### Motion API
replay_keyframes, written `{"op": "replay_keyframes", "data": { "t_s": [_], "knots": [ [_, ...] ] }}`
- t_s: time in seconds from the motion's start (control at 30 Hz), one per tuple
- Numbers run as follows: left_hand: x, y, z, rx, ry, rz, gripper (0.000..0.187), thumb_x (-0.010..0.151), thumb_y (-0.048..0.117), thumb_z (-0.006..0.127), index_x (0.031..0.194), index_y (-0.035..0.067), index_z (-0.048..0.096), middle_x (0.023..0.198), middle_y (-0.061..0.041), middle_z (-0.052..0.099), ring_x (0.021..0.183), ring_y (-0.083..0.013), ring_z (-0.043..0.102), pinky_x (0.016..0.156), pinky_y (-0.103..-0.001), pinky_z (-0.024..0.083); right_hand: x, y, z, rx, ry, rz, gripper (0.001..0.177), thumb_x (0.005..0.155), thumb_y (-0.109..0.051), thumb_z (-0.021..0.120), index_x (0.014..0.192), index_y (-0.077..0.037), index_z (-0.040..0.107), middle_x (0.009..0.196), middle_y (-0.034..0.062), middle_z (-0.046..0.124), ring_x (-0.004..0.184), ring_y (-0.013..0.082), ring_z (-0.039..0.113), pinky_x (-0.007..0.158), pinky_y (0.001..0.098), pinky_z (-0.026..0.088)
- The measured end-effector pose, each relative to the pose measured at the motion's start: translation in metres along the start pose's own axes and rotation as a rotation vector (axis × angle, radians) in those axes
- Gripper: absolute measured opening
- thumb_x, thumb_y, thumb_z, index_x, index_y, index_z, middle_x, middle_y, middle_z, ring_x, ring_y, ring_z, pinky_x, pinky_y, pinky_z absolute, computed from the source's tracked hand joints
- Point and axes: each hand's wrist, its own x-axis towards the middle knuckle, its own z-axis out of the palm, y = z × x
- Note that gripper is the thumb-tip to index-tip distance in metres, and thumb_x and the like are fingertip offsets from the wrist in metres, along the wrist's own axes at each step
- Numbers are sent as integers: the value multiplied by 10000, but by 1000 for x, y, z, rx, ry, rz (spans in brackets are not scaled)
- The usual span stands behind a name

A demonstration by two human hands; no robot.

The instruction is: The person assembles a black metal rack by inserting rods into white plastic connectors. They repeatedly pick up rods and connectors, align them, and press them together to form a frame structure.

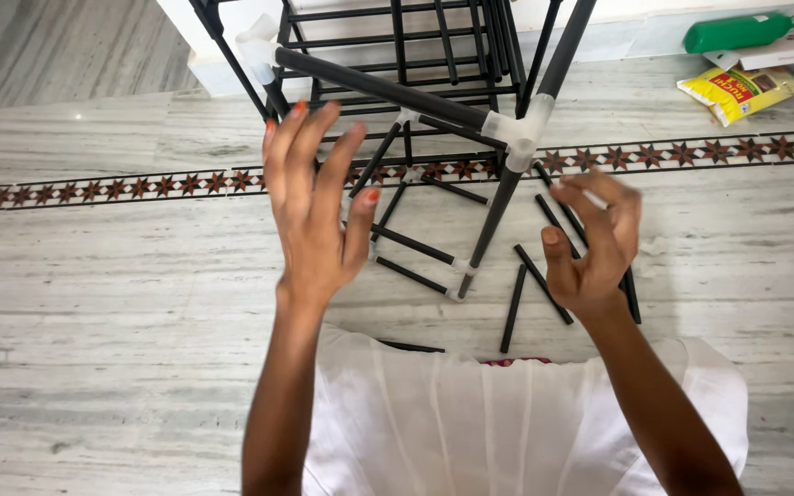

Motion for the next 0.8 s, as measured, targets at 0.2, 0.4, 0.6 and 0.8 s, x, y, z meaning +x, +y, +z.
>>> {"op": "replay_keyframes", "data": {
  "t_s": [0.2, 0.4, 0.6, 0.8],
  "knots": [
    [82, -1, 11, 179, -231, 281, 403, 1030, 301, 720, 1349, 63, 649, 1242, -93, 598, 1325, -289, 492, 1187, -541, 299, 89, -31, 10, -82, -173, -217, 547, 1114, -411, 633, 1457, -8, 497, 1429, 169, 601, 1438, 355, 484, 1267, 610, 266],
    [99, -5, 12, 278, -240, 467, 265, 1030, 365, 722, 1138, 123, 723, 900, 1, 598, 875, -168, 586, 773, -336, 475, 103, -18, 35, 48, -83, -156, 557, 1131, -248, 680, 1527, -50, 343, 1237, 109, 597, 1327, 307, 537, 1225, 506, 331],
    [104, 8, 7, 280, -322, 423, 423, 998, 483, 689, 864, 87, 627, 652, -13, 579, 531, -163, 578, 457, -328, 430, 96, 6, 44, 130, -64, -211, 423, 1075, -43, 631, 1416, -40, 380, 1113, 115, 552, 1235, 315, 547, 1290, 568, 310],
    [108, 10, 0, 236, -704, 71, 522, 1034, 553, 513, 814, 84, 584, 480, -45, 527, 387, -229, 511, 413, -403, 406, 103, 6, 55, 118, -76, -214, 328, 978, 86, 542, 1240, -69, 421, 1189, 161, 542, 1232, 312, 584, 1301, 579, 320]
  ]
}}
